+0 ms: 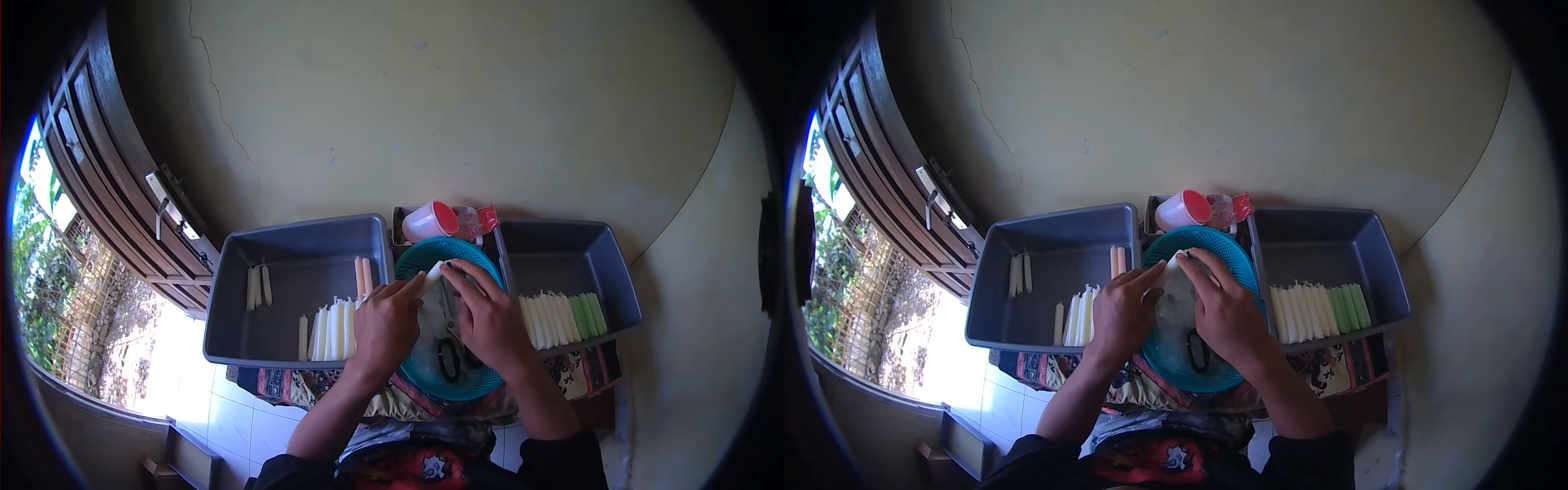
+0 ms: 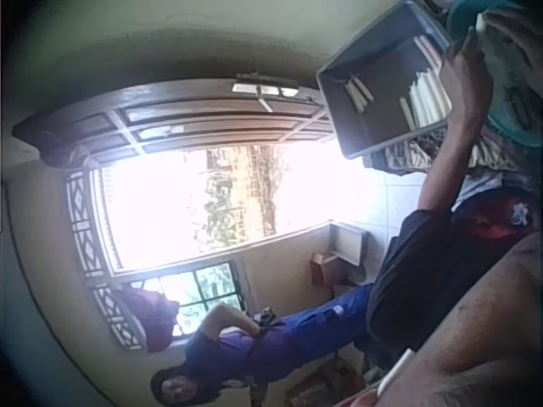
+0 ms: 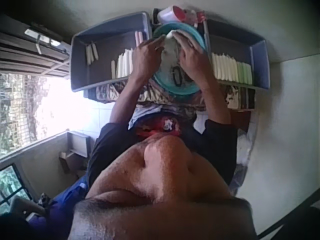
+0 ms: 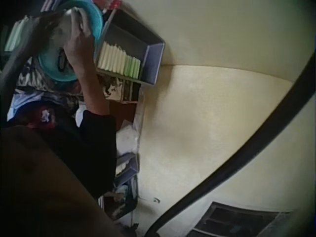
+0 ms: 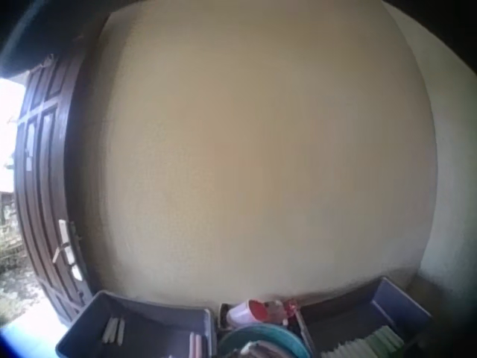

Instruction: The person packages ice pops by taking individual frozen tubes from a large bin and placing them into a grey sorting tray, repeatedly handling and organizing them.

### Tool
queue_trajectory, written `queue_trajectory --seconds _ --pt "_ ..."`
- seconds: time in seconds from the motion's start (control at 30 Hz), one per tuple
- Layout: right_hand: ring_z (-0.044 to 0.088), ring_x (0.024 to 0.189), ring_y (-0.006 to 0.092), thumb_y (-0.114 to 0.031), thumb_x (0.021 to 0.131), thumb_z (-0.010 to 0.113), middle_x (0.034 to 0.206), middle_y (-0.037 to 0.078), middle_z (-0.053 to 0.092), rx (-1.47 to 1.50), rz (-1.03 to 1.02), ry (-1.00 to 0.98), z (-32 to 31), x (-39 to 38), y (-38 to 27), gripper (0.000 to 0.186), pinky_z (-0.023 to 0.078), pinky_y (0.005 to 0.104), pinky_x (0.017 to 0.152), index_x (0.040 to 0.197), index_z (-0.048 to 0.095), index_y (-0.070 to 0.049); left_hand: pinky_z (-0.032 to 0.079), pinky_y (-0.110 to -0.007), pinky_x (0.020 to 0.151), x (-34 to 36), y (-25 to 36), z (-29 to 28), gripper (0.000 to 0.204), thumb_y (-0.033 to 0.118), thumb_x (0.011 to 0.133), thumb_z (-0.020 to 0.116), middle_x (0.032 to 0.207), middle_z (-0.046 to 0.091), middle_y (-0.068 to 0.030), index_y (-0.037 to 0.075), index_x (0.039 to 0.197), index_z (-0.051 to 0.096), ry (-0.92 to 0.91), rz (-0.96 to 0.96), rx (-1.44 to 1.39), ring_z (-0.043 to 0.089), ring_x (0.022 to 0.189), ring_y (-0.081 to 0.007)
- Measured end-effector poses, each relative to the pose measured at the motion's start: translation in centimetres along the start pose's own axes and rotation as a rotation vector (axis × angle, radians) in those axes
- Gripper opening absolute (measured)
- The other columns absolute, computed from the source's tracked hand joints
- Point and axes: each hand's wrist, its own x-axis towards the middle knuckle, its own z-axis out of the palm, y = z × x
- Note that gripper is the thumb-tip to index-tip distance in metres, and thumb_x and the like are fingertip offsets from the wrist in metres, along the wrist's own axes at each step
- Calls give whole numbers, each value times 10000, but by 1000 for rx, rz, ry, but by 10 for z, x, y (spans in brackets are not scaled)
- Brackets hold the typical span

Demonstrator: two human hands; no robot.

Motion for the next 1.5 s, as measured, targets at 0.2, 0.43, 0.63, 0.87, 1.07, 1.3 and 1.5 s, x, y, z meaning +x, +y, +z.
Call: queue_trajectory --seconds 0.2,0.43,0.63,0.87,1.07,1.3,1.5 --pt "744 981 448 -24 939 711 1198 212 675 -63 235 -107 7 -47 14 314 630 540 840 1250 674 -33 599 -454 872 3 -10 4 431 27 917 773 1141 810 -110 148 1328 817 125 -14 85 760 1024 -339" --pt "750 946 507 -195 921 801 1186 244 681 -312 394 -403 35 -72 35 506 632 564 821 1386 638 -82 608 -429 869 -5 -14 3 421 11 898 777 1116 815 -83 146 1293 833 164 -15 119 756 1004 -306" --pt "763 900 501 -259 925 802 1148 234 700 -377 449 -505 49 -68 34 595 634 573 808 1466 611 -100 602 -432 896 -9 -20 3 405 19 902 788 1118 819 -90 159 1278 846 148 -47 97 752 1009 -306" --pt "756 945 525 -258 934 772 1154 264 716 -322 512 -478 64 -75 49 683 624 603 854 1548 527 -84 605 -430 897 -12 -22 4 414 15 899 784 1120 820 -87 168 1278 848 175 -47 93 753 1015 -307" --pt "756 957 517 -220 943 752 1132 256 724 -363 462 -468 39 -66 35 642 622 601 856 1542 555 -100 608 -429 893 -11 -25 5 413 18 902 784 1117 819 -83 168 1282 846 178 -37 85 754 1017 -308" --pt "743 962 409 -288 952 849 1102 204 705 -110 386 -316 7 -61 16 615 586 504 862 1516 666 -122 605 -435 876 -4 -32 -5 402 31 900 800 1115 819 -82 166 1276 846 226 -42 111 751 1001 -306" --pt "694 974 244 -204 937 884 1101 128 686 261 308 -327 -14 -66 24 765 546 371 914 1631 570 -123 603 -435 874 -1 -36 -3 415 33 889 820 1111 819 -78 181 1276 848 221 -61 141 749 1000 -303"
